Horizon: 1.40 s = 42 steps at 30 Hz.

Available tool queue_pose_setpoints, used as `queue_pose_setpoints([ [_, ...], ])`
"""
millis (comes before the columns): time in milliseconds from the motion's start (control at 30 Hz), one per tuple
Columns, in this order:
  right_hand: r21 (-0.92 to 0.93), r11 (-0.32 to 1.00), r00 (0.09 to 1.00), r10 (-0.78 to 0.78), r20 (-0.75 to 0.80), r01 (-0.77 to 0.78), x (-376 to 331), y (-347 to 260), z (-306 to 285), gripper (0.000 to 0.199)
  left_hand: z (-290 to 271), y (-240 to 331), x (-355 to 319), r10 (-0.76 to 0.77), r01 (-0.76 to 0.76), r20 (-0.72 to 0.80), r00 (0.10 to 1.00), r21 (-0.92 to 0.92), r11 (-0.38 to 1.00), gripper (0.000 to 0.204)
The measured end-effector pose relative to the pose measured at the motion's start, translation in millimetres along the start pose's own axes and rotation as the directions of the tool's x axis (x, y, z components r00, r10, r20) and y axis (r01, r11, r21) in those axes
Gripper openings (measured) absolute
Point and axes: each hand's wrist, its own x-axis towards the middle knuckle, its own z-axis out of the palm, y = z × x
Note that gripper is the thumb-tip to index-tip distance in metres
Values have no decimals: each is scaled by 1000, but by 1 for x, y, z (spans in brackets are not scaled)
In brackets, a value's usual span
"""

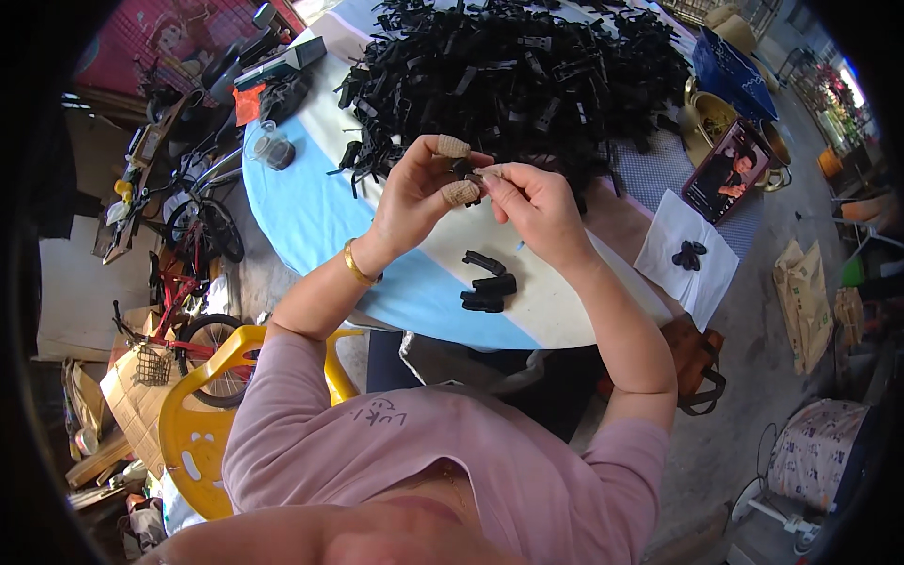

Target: Manual assembly of small black plastic components at a workbench.

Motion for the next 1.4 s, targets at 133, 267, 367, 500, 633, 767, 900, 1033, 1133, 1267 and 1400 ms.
queue_pose_setpoints([
  [133, 39, 997, 997, 72, -6, -72, -1, 1, 1, 17, -1, -5, -3, 71, -72, 10, 997, 117, 991, 28],
  [267, 40, 996, 996, 83, -14, -82, -1, 3, 4, 17, 3, -12, -7, 294, -270, -17, 956, 346, 899, 24],
  [367, 26, 998, 998, 56, -11, -56, 2, 4, -4, 16, 4, -9, -4, 307, -280, 7, 952, 436, 856, 26],
  [500, 109, 989, 974, 123, -189, -103, 9, -8, -44, 14, 9, 9, -6, -129, 60, 108, 986, 489, 870, 39],
  [633, -414, 910, 968, -138, -210, 40, 14, 9, -40, 17, 5, 0, -5, -207, -185, 518, 830, 605, 774, 31],
  [767, -790, 611, 968, -224, -108, 53, 13, 13, -15, 20, 3, -4, -3, -73, -380, 657, 750, 519, 766, 30],
  [900, -900, 428, 991, -130, 33, 86, 30, 32, -2, 20, 2, -3, -3, -168, -146, 590, 790, 447, 883, 28],
  [1033, -901, 407, 965, -259, 43, 150, 34, 44, -3, 16, 0, -1, -4, -136, -57, 470, 872, 373, 926, 23],
  [1133, -827, 475, 905, -415, 92, 302, 31, 31, -11, 15, -5, -5, -1, -169, 102, 269, 948, 245, 964, 20],
  [1267, -644, 714, 866, -474, -157, 275, 27, 19, -16, 23, -12, 1, 6, -263, 266, -39, 964, 117, 957, 27],
  [1400, -570, 743, 809, -547, -216, 351, 25, 17, -18, 27, -11, -1, 9, -264, 264, -61, 962, -18, 964, 41],
])
